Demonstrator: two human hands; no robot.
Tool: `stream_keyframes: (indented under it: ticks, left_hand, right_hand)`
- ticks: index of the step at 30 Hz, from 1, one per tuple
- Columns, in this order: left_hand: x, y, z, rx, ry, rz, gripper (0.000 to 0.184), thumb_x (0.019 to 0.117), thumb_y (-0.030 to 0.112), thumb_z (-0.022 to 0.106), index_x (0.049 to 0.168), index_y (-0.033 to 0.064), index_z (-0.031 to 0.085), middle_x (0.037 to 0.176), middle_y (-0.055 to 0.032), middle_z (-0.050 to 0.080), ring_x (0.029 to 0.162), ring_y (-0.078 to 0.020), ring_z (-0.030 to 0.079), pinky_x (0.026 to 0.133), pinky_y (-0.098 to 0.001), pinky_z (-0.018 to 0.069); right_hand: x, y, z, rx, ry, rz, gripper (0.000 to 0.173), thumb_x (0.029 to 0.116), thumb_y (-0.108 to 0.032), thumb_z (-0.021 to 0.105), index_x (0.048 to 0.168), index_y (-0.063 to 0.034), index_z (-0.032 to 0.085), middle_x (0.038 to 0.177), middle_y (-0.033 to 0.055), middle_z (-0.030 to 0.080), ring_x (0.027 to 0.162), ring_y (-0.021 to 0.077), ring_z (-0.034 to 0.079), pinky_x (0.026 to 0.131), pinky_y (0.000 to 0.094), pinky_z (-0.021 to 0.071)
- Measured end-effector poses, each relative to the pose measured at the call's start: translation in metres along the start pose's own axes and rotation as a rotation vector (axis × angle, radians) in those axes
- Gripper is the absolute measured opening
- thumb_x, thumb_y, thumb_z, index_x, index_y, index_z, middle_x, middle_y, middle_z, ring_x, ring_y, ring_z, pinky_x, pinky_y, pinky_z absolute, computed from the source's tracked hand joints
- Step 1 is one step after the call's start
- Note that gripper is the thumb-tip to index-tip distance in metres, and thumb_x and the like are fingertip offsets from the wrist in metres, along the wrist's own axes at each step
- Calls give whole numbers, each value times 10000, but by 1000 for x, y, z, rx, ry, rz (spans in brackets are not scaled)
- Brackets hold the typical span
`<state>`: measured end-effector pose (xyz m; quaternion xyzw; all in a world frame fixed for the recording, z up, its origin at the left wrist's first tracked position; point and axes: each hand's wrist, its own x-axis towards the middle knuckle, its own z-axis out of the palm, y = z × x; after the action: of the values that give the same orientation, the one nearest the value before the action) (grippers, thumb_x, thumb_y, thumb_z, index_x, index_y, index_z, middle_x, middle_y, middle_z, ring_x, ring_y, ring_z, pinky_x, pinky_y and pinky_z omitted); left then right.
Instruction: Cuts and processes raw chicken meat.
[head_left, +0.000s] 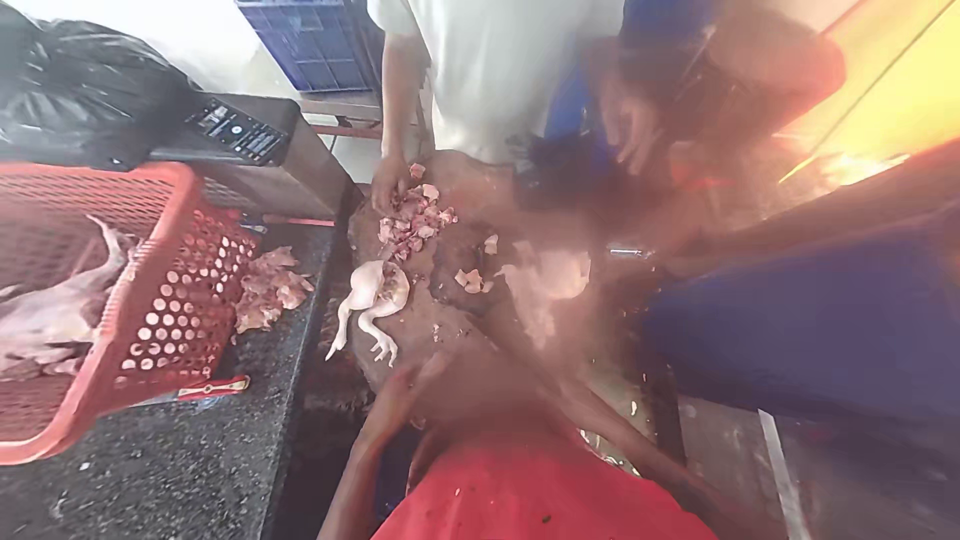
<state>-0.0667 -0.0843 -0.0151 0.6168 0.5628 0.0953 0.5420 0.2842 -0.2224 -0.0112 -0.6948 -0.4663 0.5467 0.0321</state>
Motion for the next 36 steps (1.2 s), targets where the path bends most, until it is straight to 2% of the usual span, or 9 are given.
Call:
stream_keyframes:
  ticks: [4, 10, 13, 17, 20, 24, 30, 34, 36]
  left_hand:
    - [44, 27, 1, 116, -2, 50, 578, 955, 313, 734, 1414, 19, 543, 1382, -184, 607, 1255, -286, 612, 1083, -474, 496]
    - [128, 87, 46, 681, 188, 46, 910, 787, 597, 764, 1513, 130, 475, 1418, -207, 574, 1249, -393, 599, 980, -615, 520]
    - [164, 130, 68, 593, 187, 19, 750, 943, 475, 690, 1504, 41, 446, 1428, -227, 559, 1280, -389, 585, 1051, -579, 485]
    - [210, 161, 74, 599, 373, 205, 481, 945, 437, 661, 1277, 89, 682, 1294, -177, 662, 1253, -366, 594, 1062, -619, 446]
    - [213, 176, 63, 248, 224, 266, 370, 979, 294, 695, 1286, 90, 666, 1142, -95, 732, 992, -205, 725, 901, -429, 601]
    - [183, 143, 46, -223, 67, 223, 378, 1070, 190, 542, 1402, 9, 536, 1227, -182, 665, 899, -229, 713, 804, -404, 611]
    - [87, 33, 22, 210, 12, 73, 387, 1017, 253, 635, 1311, 2, 619, 1226, -166, 686, 1087, -251, 683, 981, -465, 552]
    - [44, -5, 52, 561, 59, 135, 526, 913, 417, 737, 1339, 120, 654, 1402, -140, 606, 1300, -296, 578, 1108, -520, 461]
    - [37, -3, 68, 591, 92, 158, 391, 922, 340, 722, 1224, 93, 712, 1397, -167, 590, 1309, -329, 555, 1105, -505, 455]
  right_hand:
    - [-21, 45, 12, 0, 204, 38, 546, 1037, -570, 471, 1245, -94, 642, 933, 157, 699, 884, 319, 695, 838, 570, 547]
    - [-11, 78, 39, 200, 335, 54, 422, 1056, -465, 510, 1121, -68, 637, 788, 122, 613, 738, 262, 619, 730, 500, 523]
    - [-12, 66, 46, 257, 368, 86, 423, 1071, -412, 511, 1184, -24, 637, 835, 172, 645, 774, 302, 636, 764, 527, 523]
    - [-8, 69, 54, 265, 403, 69, 452, 1069, -439, 502, 1210, -34, 646, 857, 179, 675, 799, 314, 669, 788, 542, 541]
    - [-6, 72, 56, 268, 423, 50, 456, 1061, -456, 491, 1214, -57, 649, 889, 166, 693, 838, 308, 684, 808, 543, 547]
    - [-5, 73, 59, 292, 409, 67, 485, 1064, -465, 495, 1285, -55, 631, 958, 205, 703, 897, 355, 693, 855, 572, 539]
    - [-2, 76, 56, 238, 373, 46, 459, 1077, -444, 480, 1283, -67, 640, 1019, 207, 711, 966, 365, 696, 904, 581, 531]
    - [7, 79, 46, 91, 300, 44, 514, 1069, -497, 458, 1308, -81, 642, 1071, 205, 721, 1029, 368, 698, 940, 596, 523]
    - [8, 72, 35, 18, 238, 61, 532, 1068, -505, 457, 1307, -64, 635, 1087, 216, 713, 1045, 382, 690, 942, 604, 516]
